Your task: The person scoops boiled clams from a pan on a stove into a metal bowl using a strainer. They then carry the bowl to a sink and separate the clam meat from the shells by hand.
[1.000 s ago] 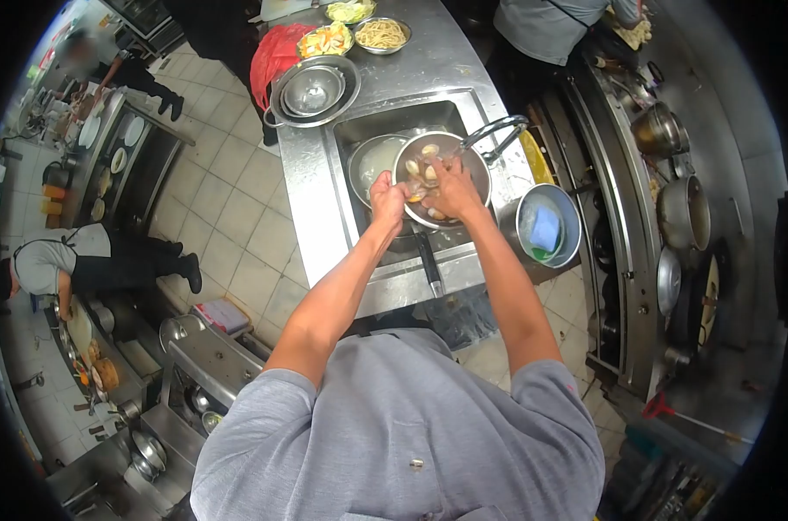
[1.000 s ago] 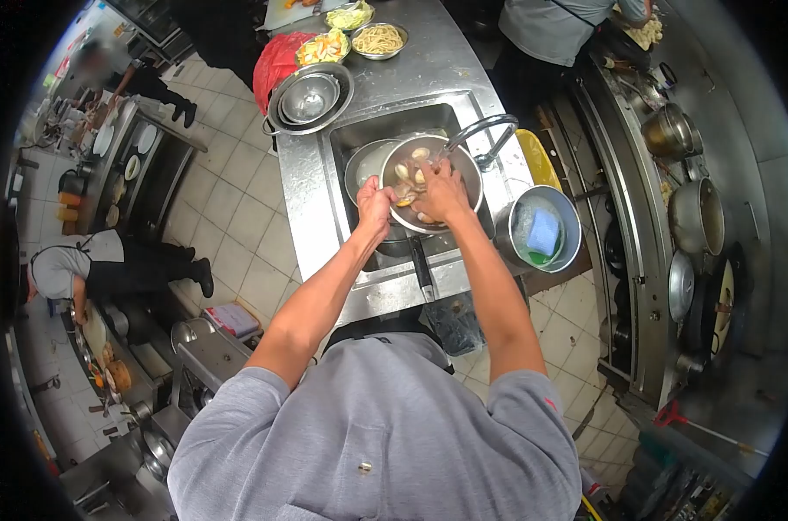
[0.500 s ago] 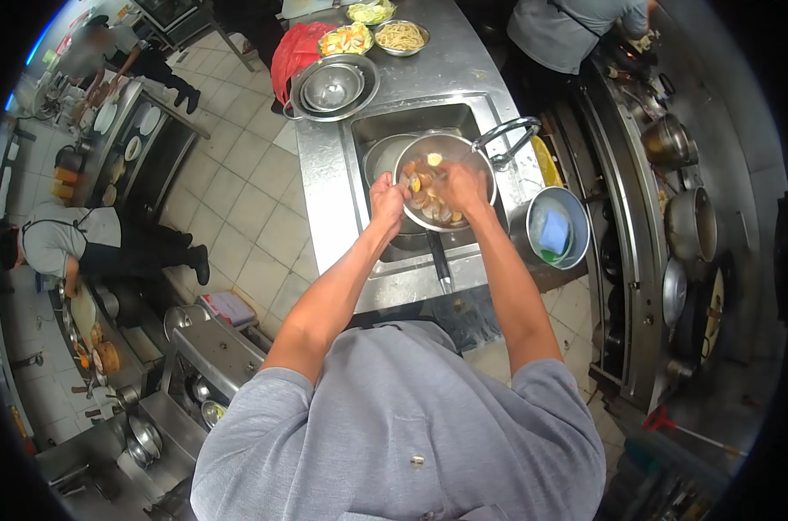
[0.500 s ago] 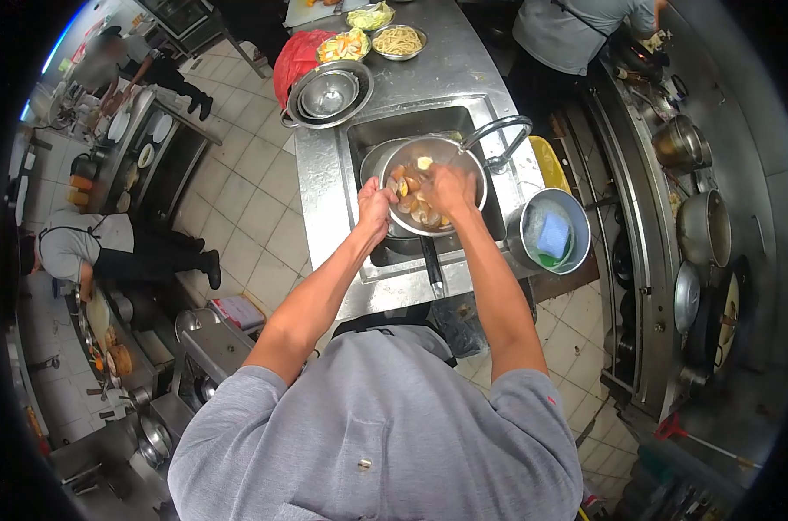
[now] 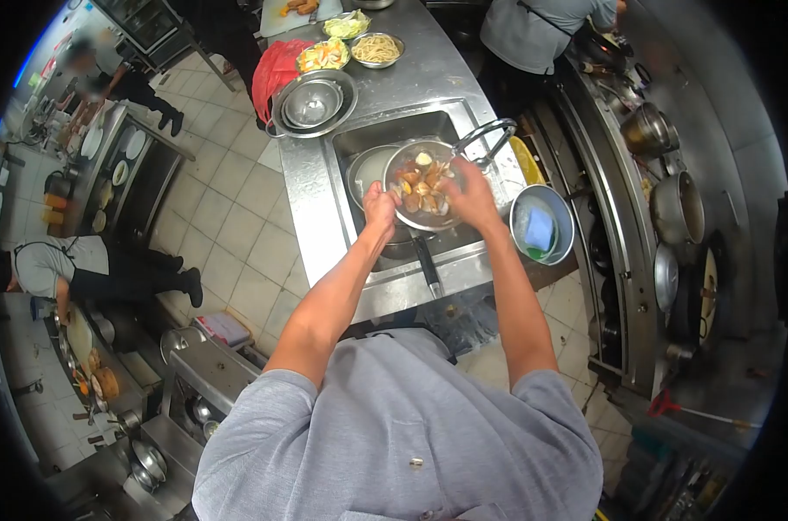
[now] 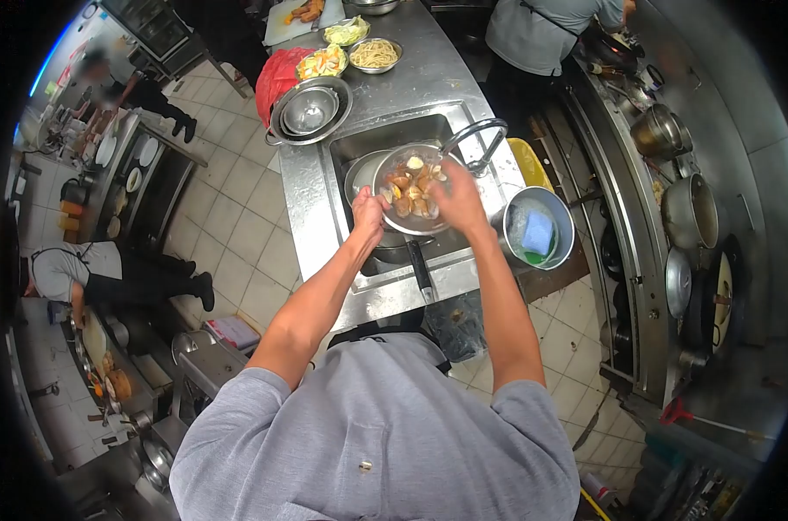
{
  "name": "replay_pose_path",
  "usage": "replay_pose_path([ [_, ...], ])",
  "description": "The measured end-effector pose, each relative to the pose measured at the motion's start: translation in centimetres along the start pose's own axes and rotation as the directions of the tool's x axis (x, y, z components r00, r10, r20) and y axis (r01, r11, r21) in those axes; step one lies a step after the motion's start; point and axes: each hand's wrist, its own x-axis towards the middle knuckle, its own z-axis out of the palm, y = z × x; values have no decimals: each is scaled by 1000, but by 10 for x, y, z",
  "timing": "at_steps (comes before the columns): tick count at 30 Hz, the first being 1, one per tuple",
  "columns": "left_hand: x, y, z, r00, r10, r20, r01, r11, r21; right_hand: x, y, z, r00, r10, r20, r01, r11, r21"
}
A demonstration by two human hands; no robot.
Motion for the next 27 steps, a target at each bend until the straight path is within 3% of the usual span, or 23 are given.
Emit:
replay_pose_path([
  [1, 2, -2, 1, 995, 91, 47, -90, 996, -21, -2, -2, 11, 966, -197, 168, 217, 970, -113],
  [2, 5, -3, -1, 995, 91, 43, -91, 996, -14, -4, -4, 22, 966, -196, 168, 215, 971, -106],
  [4, 5, 1, -3, 987, 155, 50, -157, 986, 58, -10, -8, 46, 974, 9, 225, 61, 951, -302],
  [5, 5, 5, -4, 987, 154, 49, -158, 985, 69, -12, -10, 58, 975, 12, 223, 55, 955, -292],
  [7, 9, 14, -8, 950, 303, 79, -313, 919, 240, -16, -9, 85, 981, 47, 187, 16, 946, -324],
  [9, 11, 29, -11, 942, 322, 99, -336, 883, 327, -19, -4, 113, 990, 65, 126, -36, 975, -220],
  [11, -3, 64, 0, 899, 413, 143, -413, 694, 589, -15, -13, 132, 991, 109, 79, -106, 994, -40],
  [13, -7, 76, 3, 891, 418, 177, -433, 666, 608, -15, -17, 150, 990, 133, 51, -132, 991, -26],
  [15, -15, 94, 9, 877, 434, 207, -418, 477, 773, -13, -23, 162, 993, 112, -23, -108, 986, 126],
  [21, -38, 126, 28, 864, 434, 254, -423, 353, 835, -11, -44, 179, 979, 202, -21, -189, 943, 273],
  [23, -46, 136, 36, 853, 406, 328, -434, 202, 878, -10, -51, 190, 973, 205, -106, -167, 944, 285],
  [24, -48, 137, 40, 854, 404, 328, -433, 199, 879, -6, -44, 205, 973, 208, -105, -170, 942, 288],
  [25, -48, 137, 44, 828, 416, 377, -462, 124, 878, 1, -30, 228, 973, 218, -76, -140, 818, 559],
  [27, -53, 141, 51, 800, 422, 427, -489, 46, 871, 5, -41, 238, 974, 220, -47, -102, 618, 780],
])
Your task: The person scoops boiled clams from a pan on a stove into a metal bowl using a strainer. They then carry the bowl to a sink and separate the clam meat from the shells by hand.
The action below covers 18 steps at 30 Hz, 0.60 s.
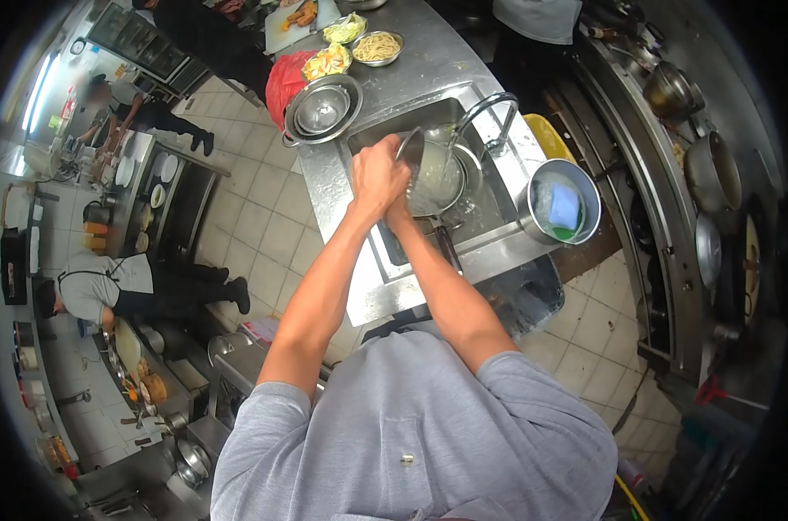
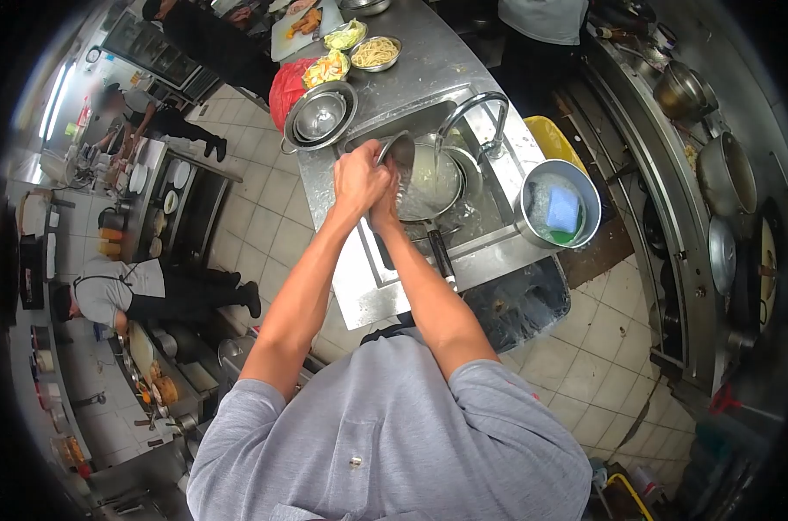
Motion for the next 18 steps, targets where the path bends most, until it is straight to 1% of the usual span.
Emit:
replay_pose_path([
  [1, -1, 5, -2, 999, 34, 23, -35, 999, 32, -3, -16, 8, 994, 105, 36, -111, 933, 343],
  [2, -3, 9, -1, 997, 67, 48, -70, 996, 62, -7, -33, 6, 994, 94, 49, -105, 912, 397],
  [3, -3, 7, 3, 996, 68, 55, -72, 996, 58, -9, -37, 3, 995, 82, 62, -101, 887, 450],
  [4, -1, 2, 8, 997, 73, -16, -72, 997, 23, -12, -44, 1, 995, 70, 75, -99, 859, 502],
  [5, 0, -5, 12, 993, 74, -88, -76, 997, -12, -11, -46, -5, 1000, -6, -24, 7, 1000, 24],
  [6, -1, -16, 13, 993, 76, -85, -78, 997, -18, -9, -43, -14, 990, -121, -72, 73, 880, -469],
  [7, 0, -31, 13, 997, -45, -59, 35, 985, -169, -4, -44, -29, 997, -71, -21, 46, 812, -582],
  [8, 1, -46, 17, 987, -161, -15, 148, 938, -312, 1, -46, -48, 1000, -15, 23, 27, 727, -686],
  [9, -3, -70, 33, 986, -167, -14, 154, 935, -320, 5, -60, -69, 990, 50, 133, 62, 689, -722],
  [10, -7, -100, 58, 968, -249, 33, 219, 774, -595, 13, -76, -89, 964, 118, 240, 107, 651, -751],
  [11, -11, -128, 85, 945, -311, 100, 259, 529, -808, 22, -76, -105, 950, 130, 283, 130, 662, -738],
  [12, -18, -148, 112, 929, -346, 127, 271, 407, -872, 29, -80, -121, 927, 102, 361, 207, 664, -718],
  [14, -32, -140, 129, 872, -415, 259, 342, 138, -929, 42, -103, -145, 848, 268, 457, 190, 652, -734],
  [15, -34, -134, 141, 857, -456, 238, 315, 99, -944, 44, -114, -150, 846, 273, 457, 193, 643, -741],
  [16, -36, -128, 142, 855, -457, 243, 315, 87, -945, 44, -122, -156, 872, 237, 429, 160, 690, -706],
  [17, -36, -123, 142, 823, -478, 306, 361, 26, -932, 44, -129, -160, 895, 203, 397, 129, 734, -666],
  [18, -38, -119, 145, 787, -495, 368, 405, -36, -914, 47, -129, -166, 893, 211, 398, 129, 727, -675],
])
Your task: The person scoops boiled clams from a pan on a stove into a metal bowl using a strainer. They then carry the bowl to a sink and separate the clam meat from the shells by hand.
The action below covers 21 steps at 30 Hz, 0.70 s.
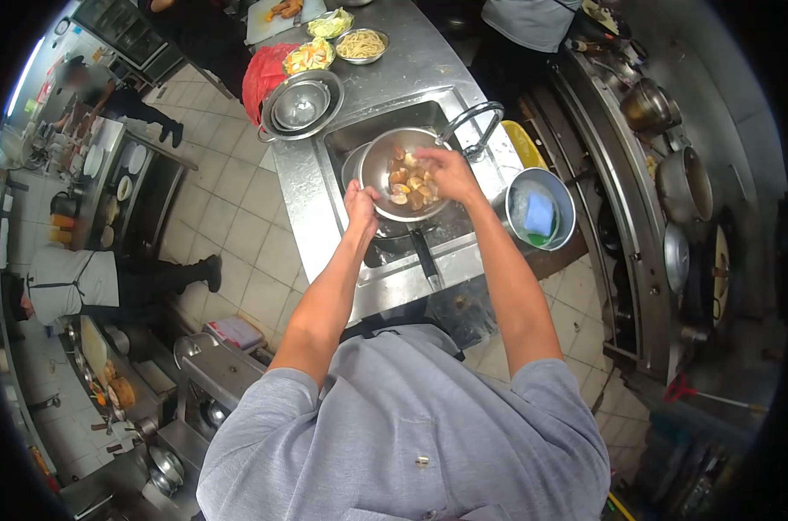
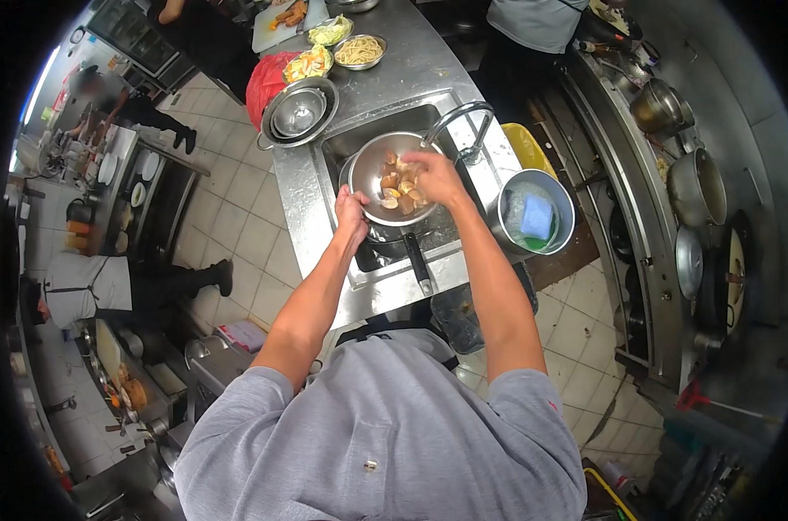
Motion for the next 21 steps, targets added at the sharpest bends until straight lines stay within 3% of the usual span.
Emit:
replay_pose_path([
  [2, 2, -6, 12, 997, -20, -80, 24, 999, 43, 3, 7, -5, 979, 112, -170, -9, 857, 515],
  [4, 8, -11, 14, 978, 141, 156, -168, 969, 179, -1, 1, -12, 963, 204, -177, -77, 835, 545],
  [7, 7, -14, 20, 994, 108, 0, -107, 992, 66, -4, 0, -16, 973, 227, -52, -131, 719, 683],
  [11, 3, -5, 29, 992, 98, 75, -107, 987, 123, 6, 2, -16, 960, 263, -93, -117, 682, 722],
  [12, 3, -4, 30, 992, 97, 75, -106, 986, 127, 4, 0, -21, 962, 249, -112, -124, 763, 634],
  [14, 3, -3, 33, 987, 134, -85, -132, 991, 26, -2, -5, -26, 964, 233, -131, -128, 833, 538],
  [15, -5, 7, 36, 996, 66, -66, -58, 992, 111, -7, -5, -26, 951, 221, -217, -56, 811, 582],
  [17, 1, 8, 27, 993, 120, -10, -117, 984, 137, -17, -6, -26, 888, 263, -377, 16, 803, 596],
  [18, 8, 5, 19, 984, 171, 51, -177, 971, 164, -23, -5, -24, 891, 258, -375, 18, 803, 596],
  [20, 17, 1, 12, 985, 171, -19, -167, 978, 127, -40, 5, -16, 734, 384, -561, 54, 790, 611],
  [21, 8, 7, 20, 986, 167, -25, -163, 981, 107, -49, 13, -11, 706, 448, -548, -100, 829, 550],
])
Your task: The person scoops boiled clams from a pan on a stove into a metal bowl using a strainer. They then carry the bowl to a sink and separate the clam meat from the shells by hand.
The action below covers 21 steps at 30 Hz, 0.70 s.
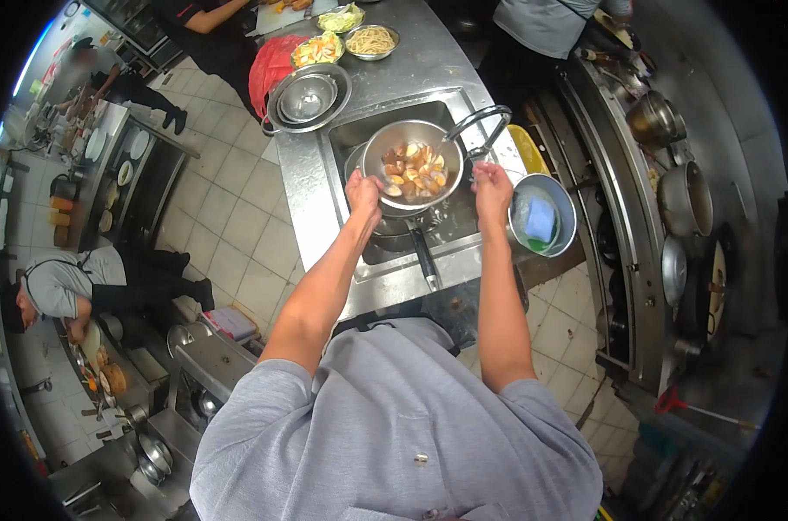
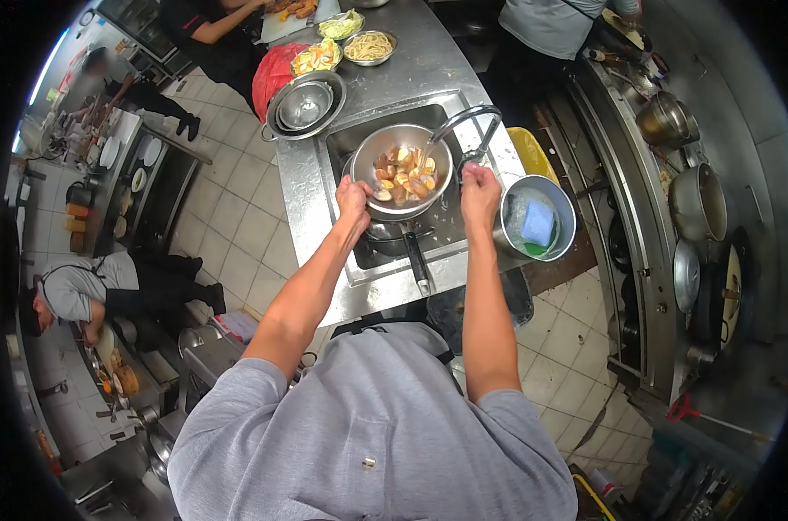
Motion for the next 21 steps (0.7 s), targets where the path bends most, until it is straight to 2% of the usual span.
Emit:
replay_pose_path([
  [1, -1, 1, 4, 1000, -3, -7, 2, 1000, -22, -13, 0, 0, 997, 81, 17, -80, 995, -57],
  [2, 5, -6, -1, 997, -2, 71, -2, 998, 57, -23, -1, 3, 963, 263, 65, -263, 965, -7],
  [3, -8, 6, 10, 997, -27, 72, 26, 1000, 14, -35, -7, 7, 893, 433, 122, -440, 897, 35],
  [5, -17, 10, 17, 984, -158, 76, 165, 982, -94, -54, -9, 10, 778, 447, 442, -574, 792, 209],
  [6, -21, 14, 16, 982, -162, 93, 165, 986, -27, -55, -5, 11, 742, 454, 492, -612, 758, 224],
  [7, -25, 18, 15, 983, -158, 92, 161, 987, -27, -52, 3, 11, 742, 451, 495, -611, 759, 225],
  [9, -29, 24, 7, 947, -193, 257, 189, 981, 40, -48, 18, 14, 785, 420, 456, -571, 777, 266],
  [10, -29, 27, 1, 912, -225, 343, 202, 974, 102, -44, 23, 11, 768, 442, 464, -596, 758, 265],
  [11, -32, 26, -2, 915, -220, 337, 196, 975, 102, -46, 30, 10, 765, 439, 472, -598, 756, 265],
  [13, -26, 19, -13, 937, -220, 271, 148, 954, 260, -57, 51, 17, 873, 342, 348, -483, 712, 509],
  [14, -25, 13, -15, 970, -19, 244, -102, 874, 475, -64, 59, 16, 877, 336, 343, -477, 693, 541],
  [15, -22, 11, -12, 930, 224, 291, -331, 854, 401, -63, 55, 22, 843, 417, 338, -530, 747, 401],
  [16, -23, 20, -5, 874, 367, 319, -455, 847, 273, -64, 56, 18, 795, 459, 397, -592, 730, 342],
  [17, -24, 34, -1, 826, 428, 366, -558, 712, 426, -68, 52, 17, 803, 431, 411, -566, 767, 301],
  [18, -31, 53, 12, 870, 272, 411, -440, 804, 400, -61, 68, 18, 764, 495, 413, -634, 695, 340],
  [19, -30, 57, 24, 848, 242, 473, -434, 827, 356, -66, 56, 22, 774, 489, 402, -628, 670, 396],
  [21, -14, 43, 53, 855, 96, 510, -317, 874, 368, -81, 43, 31, 804, 470, 365, -593, 677, 435],
])
